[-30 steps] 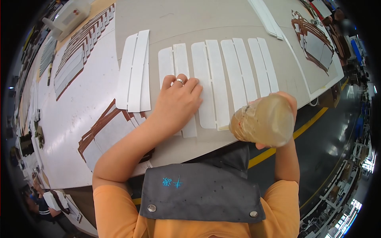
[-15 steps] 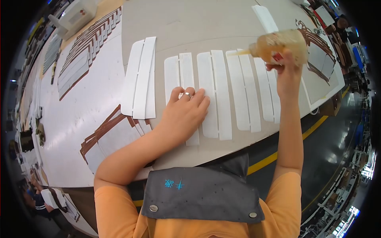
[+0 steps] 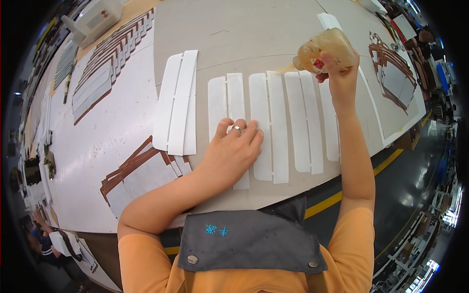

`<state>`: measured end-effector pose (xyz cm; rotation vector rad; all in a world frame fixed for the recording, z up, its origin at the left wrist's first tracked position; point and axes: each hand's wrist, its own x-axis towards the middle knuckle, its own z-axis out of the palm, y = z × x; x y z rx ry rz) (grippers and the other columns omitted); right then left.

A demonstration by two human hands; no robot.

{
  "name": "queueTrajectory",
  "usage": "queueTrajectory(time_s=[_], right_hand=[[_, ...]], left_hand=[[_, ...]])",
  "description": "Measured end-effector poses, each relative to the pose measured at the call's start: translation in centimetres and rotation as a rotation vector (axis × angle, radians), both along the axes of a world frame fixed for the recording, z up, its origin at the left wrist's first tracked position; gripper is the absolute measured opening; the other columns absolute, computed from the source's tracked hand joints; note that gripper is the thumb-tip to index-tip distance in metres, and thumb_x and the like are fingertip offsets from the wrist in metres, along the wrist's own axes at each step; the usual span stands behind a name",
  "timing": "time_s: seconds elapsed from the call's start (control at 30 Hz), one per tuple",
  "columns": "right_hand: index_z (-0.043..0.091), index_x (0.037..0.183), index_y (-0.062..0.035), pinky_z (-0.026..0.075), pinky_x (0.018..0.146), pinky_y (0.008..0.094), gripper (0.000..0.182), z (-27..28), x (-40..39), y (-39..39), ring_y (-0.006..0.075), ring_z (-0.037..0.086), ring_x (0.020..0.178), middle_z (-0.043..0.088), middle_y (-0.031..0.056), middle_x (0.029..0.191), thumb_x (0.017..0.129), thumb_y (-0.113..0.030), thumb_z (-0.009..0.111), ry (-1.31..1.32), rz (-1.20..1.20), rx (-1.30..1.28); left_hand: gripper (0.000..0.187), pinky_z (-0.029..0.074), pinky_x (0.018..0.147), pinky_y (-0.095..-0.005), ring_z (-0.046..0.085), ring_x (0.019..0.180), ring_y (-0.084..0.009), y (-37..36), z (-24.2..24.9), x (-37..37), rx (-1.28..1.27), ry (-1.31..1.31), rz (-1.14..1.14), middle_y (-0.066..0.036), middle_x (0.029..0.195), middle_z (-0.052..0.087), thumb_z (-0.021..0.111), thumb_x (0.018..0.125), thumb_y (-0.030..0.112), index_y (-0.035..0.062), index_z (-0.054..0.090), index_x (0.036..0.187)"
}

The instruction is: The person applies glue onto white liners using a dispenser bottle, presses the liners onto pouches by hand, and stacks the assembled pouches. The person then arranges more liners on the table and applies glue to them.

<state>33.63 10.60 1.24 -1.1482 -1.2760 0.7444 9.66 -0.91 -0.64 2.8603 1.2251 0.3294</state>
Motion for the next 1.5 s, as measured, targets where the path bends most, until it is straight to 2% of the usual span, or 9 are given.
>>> queueTrajectory(time_s=[0.23, 0.33, 0.43, 0.53, 1.03, 1.23, 1.33, 1.43, 1.5], right_hand=[[0.035, 0.111, 0.0002, 0.044, 0.041, 0.02, 0.062, -0.5, 1.0, -0.3, 0.0099, 0.055, 0.054, 0.057, 0.0092, 0.084, 0.077, -0.035, 0.073, 0.073, -0.013, -0.058], [0.046, 0.106, -0.0009, 0.042, 0.038, 0.0193, 0.05, -0.3, 1.1, -1.6, 0.0097, 0.053, 0.051, 0.057, 0.0074, 0.079, 0.081, -0.039, 0.067, 0.018, -0.048, -0.065], [0.05, 0.102, -0.0013, 0.039, 0.036, 0.0188, 0.047, -0.5, 1.5, -3.1, 0.0085, 0.052, 0.05, 0.058, 0.006, 0.077, 0.081, -0.04, 0.066, 0.03, -0.013, -0.093], [0.04, 0.109, -0.0014, 0.04, 0.036, 0.0183, 0.055, -0.4, 2.1, -4.9, 0.0075, 0.051, 0.049, 0.056, 0.0077, 0.08, 0.079, -0.036, 0.07, 0.078, 0.049, -0.168], [0.042, 0.116, -0.0034, 0.04, 0.036, 0.0186, 0.053, -1.6, 2.9, -14.2, 0.0075, 0.054, 0.058, 0.057, 0.0043, 0.086, 0.078, -0.028, 0.07, 0.193, 0.099, -0.314], [0.048, 0.115, -0.0052, 0.043, 0.038, 0.0236, 0.051, -3.2, 5.6, -13.3, 0.0141, 0.06, 0.063, 0.061, 0.0054, 0.09, 0.083, -0.043, 0.062, 0.728, 0.154, -0.428], [0.048, 0.114, -0.005, 0.044, 0.04, 0.0253, 0.051, -0.3, 5.4, -8.8, 0.0153, 0.06, 0.064, 0.06, 0.0047, 0.087, 0.083, -0.045, 0.061, 0.582, 0.085, -0.148], [0.054, 0.103, -0.0017, 0.046, 0.042, 0.023, 0.045, 0.6, 6.0, -5.0, 0.0124, 0.059, 0.056, 0.06, 0.008, 0.088, 0.084, -0.042, 0.061, 0.292, 0.02, -0.042], [0.05, 0.104, -0.0003, 0.047, 0.042, 0.0224, 0.047, 0.0, 6.2, -2.7, 0.0124, 0.058, 0.054, 0.06, 0.0094, 0.087, 0.083, -0.04, 0.064, 0.235, -0.025, -0.06]], left_hand=[[0.036, 0.03, 0.094, -0.0419, 0.052, 0.102, -0.023, -0.1, 0.1, 0.1, -0.011, 0.005, 0.009, -0.008, 0.117, 0.053, 0.064, 0.077, 0.02, 0.0046, 0.054, 0.108], [0.037, 0.03, 0.094, -0.0421, 0.052, 0.101, -0.023, -0.2, 0.1, 0.2, -0.01, 0.004, 0.016, -0.008, 0.117, 0.054, 0.065, 0.075, 0.02, 0.0047, 0.055, 0.108], [0.036, 0.03, 0.094, -0.0422, 0.052, 0.101, -0.0226, -0.2, 0.2, 0.3, -0.007, 0.01, 0.023, -0.007, 0.116, 0.054, 0.065, 0.075, 0.019, 0.0046, 0.056, 0.107], [0.036, 0.03, 0.094, -0.0421, 0.052, 0.101, -0.0223, -0.2, 0.2, 0.4, 0.009, 0.0, 0.029, -0.007, 0.115, 0.055, 0.065, 0.074, 0.018, 0.0046, 0.056, 0.106], [0.033, 0.03, 0.093, -0.0406, 0.052, 0.1, -0.023, -0.1, 0.7, 0.4, -0.005, 0.036, -0.002, -0.007, 0.113, 0.056, 0.065, 0.076, 0.019, 0.005, 0.057, 0.105], [0.029, 0.031, 0.09, -0.0404, 0.05, 0.097, -0.0235, 0.6, 1.3, 0.6, -0.088, -0.011, -0.009, -0.007, 0.101, 0.055, 0.065, 0.076, 0.018, 0.0053, 0.056, 0.101], [0.026, 0.031, 0.088, -0.0399, 0.05, 0.094, -0.0244, 1.1, 1.7, 0.7, -0.179, -0.042, 0.013, -0.008, 0.096, 0.053, 0.064, 0.077, 0.018, 0.0053, 0.055, 0.098], [0.023, 0.032, 0.086, -0.0393, 0.049, 0.093, -0.0253, 1.5, 2.2, 1.2, -0.257, -0.075, 0.08, -0.008, 0.094, 0.052, 0.063, 0.078, 0.017, 0.0055, 0.054, 0.095], [0.022, 0.032, 0.085, -0.0389, 0.049, 0.093, -0.0256, 1.5, 2.3, 1.9, -0.236, -0.107, 0.091, -0.008, 0.095, 0.052, 0.063, 0.078, 0.017, 0.0056, 0.054, 0.095]])
